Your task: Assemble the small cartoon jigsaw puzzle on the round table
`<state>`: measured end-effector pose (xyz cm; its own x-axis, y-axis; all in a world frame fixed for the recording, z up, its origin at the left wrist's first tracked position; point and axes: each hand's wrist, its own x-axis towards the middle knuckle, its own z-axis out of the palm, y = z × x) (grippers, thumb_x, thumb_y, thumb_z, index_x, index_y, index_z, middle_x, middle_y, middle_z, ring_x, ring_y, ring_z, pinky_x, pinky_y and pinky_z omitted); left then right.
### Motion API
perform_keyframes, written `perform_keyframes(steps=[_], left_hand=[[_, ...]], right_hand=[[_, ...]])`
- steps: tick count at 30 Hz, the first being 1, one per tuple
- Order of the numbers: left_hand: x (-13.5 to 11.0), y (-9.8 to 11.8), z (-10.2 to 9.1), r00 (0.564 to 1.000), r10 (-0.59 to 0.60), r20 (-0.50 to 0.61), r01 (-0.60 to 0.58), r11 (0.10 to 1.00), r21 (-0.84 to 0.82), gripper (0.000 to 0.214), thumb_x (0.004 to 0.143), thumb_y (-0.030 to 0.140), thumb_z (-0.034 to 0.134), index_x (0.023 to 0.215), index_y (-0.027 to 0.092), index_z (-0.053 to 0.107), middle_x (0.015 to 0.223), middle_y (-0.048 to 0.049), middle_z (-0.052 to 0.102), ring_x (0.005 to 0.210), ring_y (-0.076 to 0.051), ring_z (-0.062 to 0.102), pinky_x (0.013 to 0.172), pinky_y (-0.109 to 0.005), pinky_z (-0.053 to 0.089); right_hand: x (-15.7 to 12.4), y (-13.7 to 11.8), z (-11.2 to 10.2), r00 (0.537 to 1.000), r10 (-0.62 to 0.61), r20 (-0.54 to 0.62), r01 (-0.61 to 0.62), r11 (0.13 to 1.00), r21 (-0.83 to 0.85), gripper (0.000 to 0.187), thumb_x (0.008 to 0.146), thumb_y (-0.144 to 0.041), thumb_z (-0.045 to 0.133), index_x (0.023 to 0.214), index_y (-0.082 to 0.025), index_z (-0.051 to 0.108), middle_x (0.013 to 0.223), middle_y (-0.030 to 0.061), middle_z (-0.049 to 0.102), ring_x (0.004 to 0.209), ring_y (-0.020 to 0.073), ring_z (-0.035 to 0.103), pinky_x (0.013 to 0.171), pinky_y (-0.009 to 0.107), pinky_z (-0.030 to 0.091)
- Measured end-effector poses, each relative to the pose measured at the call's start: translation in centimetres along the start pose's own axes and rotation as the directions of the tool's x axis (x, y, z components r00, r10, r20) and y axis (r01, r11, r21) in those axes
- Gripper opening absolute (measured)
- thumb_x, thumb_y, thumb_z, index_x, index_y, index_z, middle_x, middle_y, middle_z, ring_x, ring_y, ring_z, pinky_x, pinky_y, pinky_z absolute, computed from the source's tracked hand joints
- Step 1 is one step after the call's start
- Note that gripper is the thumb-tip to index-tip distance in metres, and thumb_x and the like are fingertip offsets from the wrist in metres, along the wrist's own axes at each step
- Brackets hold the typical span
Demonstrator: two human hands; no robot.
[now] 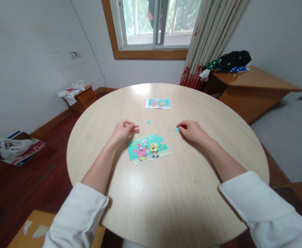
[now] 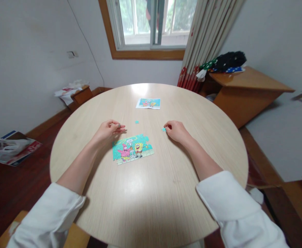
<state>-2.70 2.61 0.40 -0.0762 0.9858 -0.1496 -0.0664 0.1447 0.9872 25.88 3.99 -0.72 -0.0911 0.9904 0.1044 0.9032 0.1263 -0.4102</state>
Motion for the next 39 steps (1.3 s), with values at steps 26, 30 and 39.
perform_keyframes(steps=[26, 30, 39], left_hand=[[-6.2, -1.6, -2.7, 0.955, 0.238, -0.177, -0.211, 0.964, 0.159, 0.033, 0.055, 0.041, 0.075, 0.071, 0.016, 0.063, 0.061, 0.0004, 0.062, 0.059, -0.013, 0.057, 0.061, -0.027, 0.045], [-8.1, -1.8, -2.3, 0.957, 0.236, -0.167, -0.197, 0.955, 0.222, 0.024, 0.059, 0.037, 0.072, 0.067, 0.017, 0.060, 0.062, -0.0008, 0.064, 0.061, -0.014, 0.061, 0.063, -0.027, 0.046], [-12.5, -3.6, -2.9, 0.964, 0.194, -0.184, -0.143, 0.955, 0.258, 0.015, 0.066, 0.031, 0.068, 0.066, 0.019, 0.060, 0.060, -0.0019, 0.066, 0.062, -0.017, 0.064, 0.062, -0.028, 0.046]], right_hand=[[-3.2, -3.7, 4.0, 0.857, -0.472, -0.207, 0.509, 0.837, 0.200, 0.033, 0.090, -0.025, 0.045, 0.113, -0.017, 0.067, 0.117, 0.0132, 0.069, 0.111, 0.0231, 0.062, 0.098, 0.042, 0.046], [-5.3, -5.6, 4.3, 0.806, -0.589, 0.061, 0.585, 0.808, 0.064, 0.052, 0.097, -0.037, 0.035, 0.144, -0.015, 0.043, 0.150, 0.0142, 0.041, 0.142, 0.0259, 0.032, 0.113, 0.050, 0.028], [-7.2, -5.7, 4.8, 0.852, -0.478, 0.214, 0.510, 0.850, -0.131, 0.063, 0.098, -0.048, 0.025, 0.149, -0.013, 0.034, 0.154, 0.0146, 0.031, 0.144, 0.0263, 0.026, 0.116, 0.050, 0.024]])
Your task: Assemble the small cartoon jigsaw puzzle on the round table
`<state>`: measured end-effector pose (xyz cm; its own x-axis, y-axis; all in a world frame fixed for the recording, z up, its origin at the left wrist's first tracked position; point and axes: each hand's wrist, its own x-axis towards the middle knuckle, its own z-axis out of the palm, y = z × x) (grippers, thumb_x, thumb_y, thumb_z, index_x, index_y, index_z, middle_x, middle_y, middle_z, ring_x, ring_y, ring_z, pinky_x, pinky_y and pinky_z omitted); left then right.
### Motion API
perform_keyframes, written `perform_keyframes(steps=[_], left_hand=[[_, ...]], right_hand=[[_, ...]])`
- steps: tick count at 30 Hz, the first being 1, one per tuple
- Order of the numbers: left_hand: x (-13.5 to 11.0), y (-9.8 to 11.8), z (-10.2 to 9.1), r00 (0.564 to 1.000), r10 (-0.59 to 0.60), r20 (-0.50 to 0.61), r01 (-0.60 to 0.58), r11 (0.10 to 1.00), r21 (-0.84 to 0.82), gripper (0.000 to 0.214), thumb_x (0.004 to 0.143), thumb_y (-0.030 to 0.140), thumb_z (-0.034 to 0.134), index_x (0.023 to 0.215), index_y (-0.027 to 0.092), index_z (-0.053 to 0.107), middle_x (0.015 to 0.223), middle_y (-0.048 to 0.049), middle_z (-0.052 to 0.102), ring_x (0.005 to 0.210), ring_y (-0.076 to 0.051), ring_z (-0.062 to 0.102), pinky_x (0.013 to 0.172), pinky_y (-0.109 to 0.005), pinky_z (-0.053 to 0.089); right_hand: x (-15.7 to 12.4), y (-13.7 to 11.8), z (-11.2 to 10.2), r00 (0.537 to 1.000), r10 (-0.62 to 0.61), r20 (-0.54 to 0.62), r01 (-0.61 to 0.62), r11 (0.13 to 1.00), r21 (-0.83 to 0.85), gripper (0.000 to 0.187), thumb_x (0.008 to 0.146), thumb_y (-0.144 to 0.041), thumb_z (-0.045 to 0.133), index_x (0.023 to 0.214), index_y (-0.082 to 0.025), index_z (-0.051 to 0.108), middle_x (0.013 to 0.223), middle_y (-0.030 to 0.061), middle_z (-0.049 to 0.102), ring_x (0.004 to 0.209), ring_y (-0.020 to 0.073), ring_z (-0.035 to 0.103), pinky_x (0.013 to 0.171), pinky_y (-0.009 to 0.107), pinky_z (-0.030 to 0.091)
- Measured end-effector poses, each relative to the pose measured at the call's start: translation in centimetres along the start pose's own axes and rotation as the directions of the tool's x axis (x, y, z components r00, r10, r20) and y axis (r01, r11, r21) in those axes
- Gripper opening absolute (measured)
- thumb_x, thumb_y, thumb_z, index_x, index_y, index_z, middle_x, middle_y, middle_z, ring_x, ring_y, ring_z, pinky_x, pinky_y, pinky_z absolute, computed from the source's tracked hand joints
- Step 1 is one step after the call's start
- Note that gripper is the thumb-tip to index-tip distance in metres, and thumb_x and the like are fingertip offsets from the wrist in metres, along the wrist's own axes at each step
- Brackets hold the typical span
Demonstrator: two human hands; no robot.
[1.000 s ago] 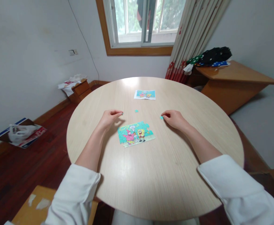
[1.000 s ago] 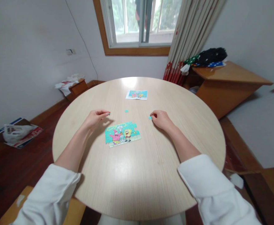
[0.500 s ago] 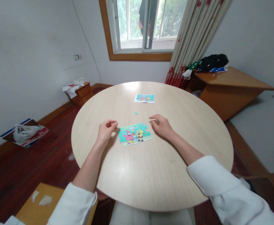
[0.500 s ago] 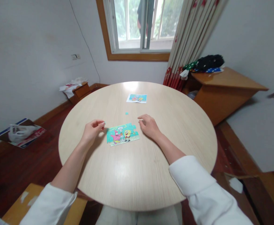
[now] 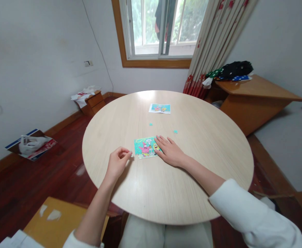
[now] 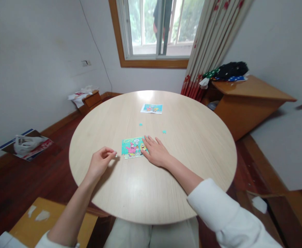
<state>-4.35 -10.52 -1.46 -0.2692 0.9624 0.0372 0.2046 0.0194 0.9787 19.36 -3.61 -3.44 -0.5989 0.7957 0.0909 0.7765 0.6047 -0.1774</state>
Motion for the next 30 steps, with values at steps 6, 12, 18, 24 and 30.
perform_keyframes(steps=[6, 12, 18, 24, 30], left_hand=[[-2.6, -0.3, 0.6, 0.999, 0.000, 0.053, 0.001, 1.000, -0.007, 0.015, 0.071, 0.032, 0.067, 0.069, 0.019, 0.059, 0.064, -0.0039, 0.070, 0.067, -0.019, 0.068, 0.068, -0.030, 0.048], [-4.5, -0.2, 1.7, 0.997, 0.003, 0.077, -0.004, 1.000, 0.012, 0.015, 0.075, 0.034, 0.063, 0.071, 0.019, 0.061, 0.070, -0.0056, 0.072, 0.071, -0.020, 0.069, 0.069, -0.031, 0.049], [-5.1, -0.2, 1.9, 0.991, 0.053, 0.122, -0.060, 0.997, 0.053, 0.012, 0.076, 0.032, 0.063, 0.075, 0.020, 0.064, 0.065, -0.0027, 0.070, 0.068, -0.019, 0.067, 0.066, -0.029, 0.047], [-5.0, -0.4, 1.9, 0.987, 0.087, 0.137, -0.098, 0.993, 0.073, 0.012, 0.075, 0.030, 0.064, 0.071, 0.019, 0.067, 0.070, -0.0039, 0.071, 0.070, -0.019, 0.066, 0.067, -0.029, 0.048], [-4.9, -0.6, 1.8, 0.988, 0.077, 0.133, -0.088, 0.993, 0.079, 0.013, 0.076, 0.030, 0.064, 0.074, 0.019, 0.069, 0.076, -0.0061, 0.073, 0.074, -0.020, 0.068, 0.071, -0.032, 0.051]], right_hand=[[-2.8, -0.7, -0.4, 0.996, 0.083, 0.026, -0.081, 0.996, -0.038, 0.064, 0.098, -0.048, 0.022, 0.150, -0.011, 0.032, 0.156, 0.0134, 0.028, 0.146, 0.0243, 0.023, 0.118, 0.048, 0.021], [-5.9, -1.1, 0.0, 0.993, 0.119, 0.013, -0.118, 0.991, -0.055, 0.065, 0.098, -0.049, 0.021, 0.150, -0.010, 0.032, 0.155, 0.0138, 0.029, 0.145, 0.0241, 0.024, 0.118, 0.048, 0.021], [-7.5, -1.1, 0.1, 0.992, 0.113, -0.054, -0.113, 0.994, -0.011, 0.066, 0.098, -0.051, 0.019, 0.151, -0.013, 0.029, 0.156, 0.0135, 0.029, 0.145, 0.0236, 0.023, 0.118, 0.049, 0.023], [-7.6, -1.2, 0.0, 0.982, 0.124, -0.141, -0.127, 0.992, -0.015, 0.067, 0.098, -0.050, 0.020, 0.152, -0.010, 0.025, 0.157, 0.0155, 0.024, 0.147, 0.0256, 0.017, 0.118, 0.050, 0.019], [-7.4, -1.3, 0.1, 0.991, 0.132, -0.037, -0.133, 0.991, -0.023, 0.066, 0.098, -0.053, 0.020, 0.150, -0.013, 0.033, 0.155, 0.0135, 0.031, 0.145, 0.0247, 0.026, 0.117, 0.050, 0.022]])
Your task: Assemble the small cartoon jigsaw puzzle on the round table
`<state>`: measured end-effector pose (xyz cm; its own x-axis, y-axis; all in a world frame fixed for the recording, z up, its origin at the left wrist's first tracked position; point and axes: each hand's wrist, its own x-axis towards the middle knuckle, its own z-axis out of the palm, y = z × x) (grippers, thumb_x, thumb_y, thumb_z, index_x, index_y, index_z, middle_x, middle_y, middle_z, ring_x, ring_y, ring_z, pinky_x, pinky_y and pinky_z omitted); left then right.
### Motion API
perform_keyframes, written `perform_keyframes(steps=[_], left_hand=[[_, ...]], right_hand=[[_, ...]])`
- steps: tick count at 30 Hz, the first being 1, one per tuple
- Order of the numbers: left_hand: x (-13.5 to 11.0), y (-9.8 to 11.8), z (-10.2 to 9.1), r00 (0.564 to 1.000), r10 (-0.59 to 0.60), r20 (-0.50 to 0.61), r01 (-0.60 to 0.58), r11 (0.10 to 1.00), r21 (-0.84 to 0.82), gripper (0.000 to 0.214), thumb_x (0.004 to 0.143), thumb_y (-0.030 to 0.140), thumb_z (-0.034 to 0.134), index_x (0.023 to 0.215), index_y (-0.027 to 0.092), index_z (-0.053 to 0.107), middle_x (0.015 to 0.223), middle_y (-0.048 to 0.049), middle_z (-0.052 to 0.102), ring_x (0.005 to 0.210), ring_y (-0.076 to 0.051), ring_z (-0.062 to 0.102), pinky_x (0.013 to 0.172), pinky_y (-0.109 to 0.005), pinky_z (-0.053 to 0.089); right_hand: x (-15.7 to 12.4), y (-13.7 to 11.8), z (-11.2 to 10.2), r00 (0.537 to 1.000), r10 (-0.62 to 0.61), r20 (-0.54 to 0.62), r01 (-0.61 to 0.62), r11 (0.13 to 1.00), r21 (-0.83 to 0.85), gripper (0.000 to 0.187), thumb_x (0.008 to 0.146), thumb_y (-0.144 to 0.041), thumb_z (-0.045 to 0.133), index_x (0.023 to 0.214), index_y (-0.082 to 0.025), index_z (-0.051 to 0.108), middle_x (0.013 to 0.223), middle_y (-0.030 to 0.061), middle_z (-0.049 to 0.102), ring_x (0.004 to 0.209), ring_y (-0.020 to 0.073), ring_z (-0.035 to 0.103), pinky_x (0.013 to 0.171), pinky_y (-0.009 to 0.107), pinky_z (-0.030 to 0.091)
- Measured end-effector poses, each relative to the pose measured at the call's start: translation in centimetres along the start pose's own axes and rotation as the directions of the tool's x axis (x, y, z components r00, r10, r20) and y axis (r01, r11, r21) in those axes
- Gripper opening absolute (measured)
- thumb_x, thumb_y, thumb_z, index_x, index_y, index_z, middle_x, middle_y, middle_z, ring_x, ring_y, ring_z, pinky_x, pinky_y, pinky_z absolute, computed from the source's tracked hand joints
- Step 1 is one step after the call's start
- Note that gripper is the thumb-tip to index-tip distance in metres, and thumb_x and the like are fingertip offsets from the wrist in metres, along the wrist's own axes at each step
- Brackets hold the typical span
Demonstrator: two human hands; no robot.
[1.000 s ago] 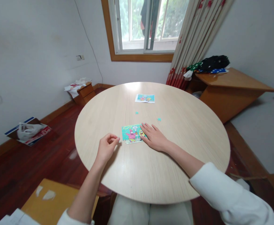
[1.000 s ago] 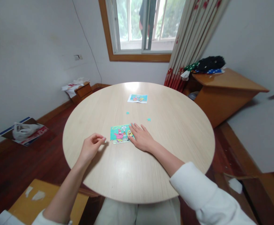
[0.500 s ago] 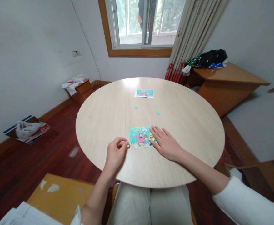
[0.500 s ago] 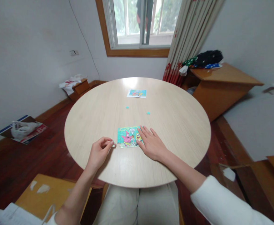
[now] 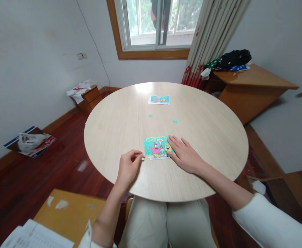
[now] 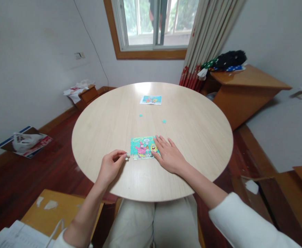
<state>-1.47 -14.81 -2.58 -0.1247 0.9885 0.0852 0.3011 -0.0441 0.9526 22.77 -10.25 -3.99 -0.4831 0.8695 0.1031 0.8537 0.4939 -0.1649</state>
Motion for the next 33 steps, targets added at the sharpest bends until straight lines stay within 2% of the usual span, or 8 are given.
perform_keyframes(steps=[6, 11, 14, 18, 25, 33], left_hand=[[0.07, -0.20, 0.03, 1.000, -0.008, -0.001, 0.008, 1.000, 0.015, 0.012, 0.074, 0.029, 0.066, 0.077, 0.017, 0.070, 0.077, -0.0070, 0.074, 0.074, -0.021, 0.069, 0.072, -0.033, 0.053], [0.04, -0.74, -0.07, 0.998, 0.028, -0.056, -0.019, 0.986, 0.165, 0.012, 0.076, 0.024, 0.064, 0.082, 0.018, 0.072, 0.082, -0.0068, 0.073, 0.076, -0.020, 0.067, 0.077, -0.036, 0.050], [-0.07, -0.75, -0.13, 0.996, 0.064, -0.062, -0.045, 0.962, 0.268, 0.010, 0.077, 0.023, 0.064, 0.082, 0.020, 0.073, 0.077, -0.0044, 0.071, 0.072, -0.019, 0.062, 0.076, -0.036, 0.047], [-0.17, -0.56, -0.09, 0.993, 0.092, -0.068, -0.066, 0.945, 0.319, 0.008, 0.077, 0.020, 0.065, 0.080, 0.021, 0.073, 0.074, -0.0029, 0.070, 0.070, -0.018, 0.059, 0.074, -0.035, 0.045], [-0.26, -0.56, -0.01, 0.993, 0.107, -0.057, -0.085, 0.949, 0.302, 0.004, 0.076, 0.023, 0.067, 0.077, 0.021, 0.071, 0.071, -0.0021, 0.069, 0.070, -0.018, 0.060, 0.073, -0.034, 0.044], [-0.15, -0.42, -0.02, 0.998, 0.046, -0.045, -0.039, 0.989, 0.142, 0.013, 0.075, 0.030, 0.065, 0.070, 0.019, 0.068, 0.070, -0.0038, 0.070, 0.068, -0.018, 0.062, 0.071, -0.032, 0.046]], right_hand=[[0.00, -0.17, -0.27, 0.999, 0.014, 0.029, -0.014, 1.000, -0.016, 0.068, 0.098, -0.053, 0.019, 0.149, -0.010, 0.032, 0.156, 0.0131, 0.029, 0.146, 0.0244, 0.023, 0.118, 0.049, 0.021], [-0.03, -0.37, -0.58, 0.999, 0.018, 0.045, -0.017, 0.999, -0.030, 0.069, 0.098, -0.053, 0.018, 0.149, -0.008, 0.032, 0.155, 0.0135, 0.029, 0.146, 0.0240, 0.023, 0.119, 0.048, 0.021], [-0.04, -0.47, -0.73, 0.998, 0.020, 0.061, -0.017, 0.999, -0.047, 0.070, 0.098, -0.053, 0.016, 0.149, -0.007, 0.032, 0.156, 0.0133, 0.028, 0.146, 0.0238, 0.022, 0.119, 0.048, 0.021], [0.02, -0.49, -0.80, 0.997, 0.028, 0.072, -0.024, 0.998, -0.051, 0.070, 0.098, -0.053, 0.015, 0.149, -0.007, 0.031, 0.156, 0.0130, 0.027, 0.146, 0.0236, 0.021, 0.119, 0.047, 0.020], [0.01, -0.33, -0.64, 0.998, 0.021, 0.057, -0.018, 0.999, -0.049, 0.070, 0.098, -0.054, 0.015, 0.150, -0.009, 0.031, 0.156, 0.0121, 0.028, 0.146, 0.0230, 0.021, 0.119, 0.047, 0.021], [0.05, -0.31, -0.54, 0.999, 0.023, 0.049, -0.021, 0.999, -0.038, 0.069, 0.098, -0.054, 0.017, 0.150, -0.010, 0.031, 0.156, 0.0127, 0.028, 0.146, 0.0236, 0.021, 0.119, 0.048, 0.021]])
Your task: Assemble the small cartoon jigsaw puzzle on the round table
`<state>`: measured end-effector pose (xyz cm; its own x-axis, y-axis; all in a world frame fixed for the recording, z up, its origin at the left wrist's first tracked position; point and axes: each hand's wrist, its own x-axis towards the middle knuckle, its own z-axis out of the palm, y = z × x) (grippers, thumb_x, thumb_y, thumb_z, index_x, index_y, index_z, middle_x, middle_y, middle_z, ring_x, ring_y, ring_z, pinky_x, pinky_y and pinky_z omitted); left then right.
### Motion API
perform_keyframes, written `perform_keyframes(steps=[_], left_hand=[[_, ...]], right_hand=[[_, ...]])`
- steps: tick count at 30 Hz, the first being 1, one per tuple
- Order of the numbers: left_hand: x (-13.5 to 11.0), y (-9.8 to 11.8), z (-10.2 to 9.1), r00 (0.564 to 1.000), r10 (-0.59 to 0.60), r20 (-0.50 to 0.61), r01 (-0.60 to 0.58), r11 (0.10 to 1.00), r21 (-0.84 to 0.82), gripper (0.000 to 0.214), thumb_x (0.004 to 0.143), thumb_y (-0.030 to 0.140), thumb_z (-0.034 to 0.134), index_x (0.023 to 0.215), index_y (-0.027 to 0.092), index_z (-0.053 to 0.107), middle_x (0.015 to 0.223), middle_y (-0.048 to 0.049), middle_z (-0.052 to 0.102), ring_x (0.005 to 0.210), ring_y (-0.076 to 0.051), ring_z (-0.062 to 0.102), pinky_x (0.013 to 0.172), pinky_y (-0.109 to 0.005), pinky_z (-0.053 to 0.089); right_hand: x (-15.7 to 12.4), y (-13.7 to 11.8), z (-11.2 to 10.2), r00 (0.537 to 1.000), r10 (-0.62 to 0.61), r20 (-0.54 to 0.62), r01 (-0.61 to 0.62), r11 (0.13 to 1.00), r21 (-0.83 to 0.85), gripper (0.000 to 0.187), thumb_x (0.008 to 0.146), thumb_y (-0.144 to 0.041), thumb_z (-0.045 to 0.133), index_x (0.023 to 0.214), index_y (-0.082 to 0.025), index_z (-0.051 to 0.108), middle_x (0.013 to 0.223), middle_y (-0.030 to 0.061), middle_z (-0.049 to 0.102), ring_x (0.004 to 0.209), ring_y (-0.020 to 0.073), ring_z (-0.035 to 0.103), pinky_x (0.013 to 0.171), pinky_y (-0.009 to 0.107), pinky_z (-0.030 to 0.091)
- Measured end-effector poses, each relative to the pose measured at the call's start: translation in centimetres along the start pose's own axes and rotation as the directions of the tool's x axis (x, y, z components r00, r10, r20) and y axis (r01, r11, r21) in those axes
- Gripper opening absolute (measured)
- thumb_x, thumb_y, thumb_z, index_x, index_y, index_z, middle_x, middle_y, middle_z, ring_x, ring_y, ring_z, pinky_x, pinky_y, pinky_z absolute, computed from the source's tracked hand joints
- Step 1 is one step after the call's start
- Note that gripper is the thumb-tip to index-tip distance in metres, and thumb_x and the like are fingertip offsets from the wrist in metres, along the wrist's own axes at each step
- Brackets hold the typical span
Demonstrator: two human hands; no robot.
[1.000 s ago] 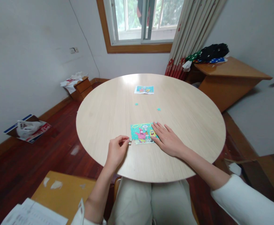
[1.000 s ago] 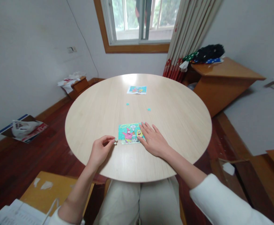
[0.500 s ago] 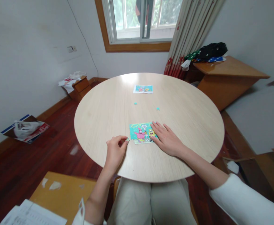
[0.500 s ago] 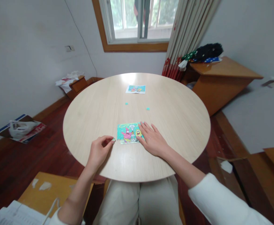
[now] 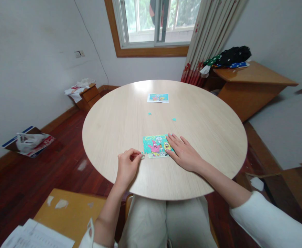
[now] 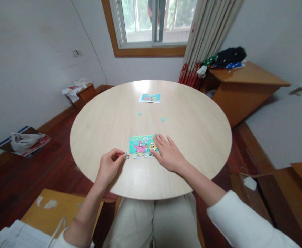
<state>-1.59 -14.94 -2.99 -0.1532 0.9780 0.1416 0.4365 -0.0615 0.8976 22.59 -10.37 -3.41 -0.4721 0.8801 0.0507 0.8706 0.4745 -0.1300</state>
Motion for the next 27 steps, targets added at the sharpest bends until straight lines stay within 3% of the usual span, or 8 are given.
perform_keyframes(steps=[8, 20, 27], left_hand=[[0.22, 0.23, 0.30, 0.998, -0.018, 0.063, 0.016, 1.000, 0.017, 0.013, 0.075, 0.029, 0.063, 0.068, 0.019, 0.069, 0.068, -0.0041, 0.071, 0.066, -0.018, 0.063, 0.069, -0.031, 0.046], [0.30, 0.28, 0.59, 0.999, -0.001, 0.044, -0.002, 0.997, 0.073, 0.012, 0.075, 0.029, 0.066, 0.067, 0.020, 0.069, 0.068, -0.0030, 0.070, 0.066, -0.016, 0.061, 0.068, -0.030, 0.045], [0.27, 0.29, 0.90, 0.999, 0.011, 0.041, -0.014, 0.997, 0.079, 0.013, 0.076, 0.030, 0.065, 0.069, 0.019, 0.069, 0.067, -0.0036, 0.069, 0.064, -0.017, 0.061, 0.066, -0.030, 0.045]], right_hand=[[-0.01, -0.02, 0.11, 1.000, 0.004, -0.006, -0.004, 1.000, 0.001, 0.069, 0.098, -0.054, 0.017, 0.150, -0.010, 0.032, 0.156, 0.0128, 0.029, 0.146, 0.0236, 0.022, 0.119, 0.048, 0.020], [0.05, -0.21, 0.04, 1.000, 0.013, 0.002, -0.013, 1.000, -0.015, 0.070, 0.098, -0.053, 0.016, 0.150, -0.007, 0.030, 0.156, 0.0131, 0.027, 0.146, 0.0236, 0.021, 0.119, 0.047, 0.020], [-0.04, -0.02, 0.26, 1.000, -0.001, -0.021, 0.001, 1.000, -0.004, 0.068, 0.098, -0.054, 0.017, 0.151, -0.012, 0.030, 0.156, 0.0126, 0.029, 0.146, 0.0246, 0.023, 0.118, 0.049, 0.022]])
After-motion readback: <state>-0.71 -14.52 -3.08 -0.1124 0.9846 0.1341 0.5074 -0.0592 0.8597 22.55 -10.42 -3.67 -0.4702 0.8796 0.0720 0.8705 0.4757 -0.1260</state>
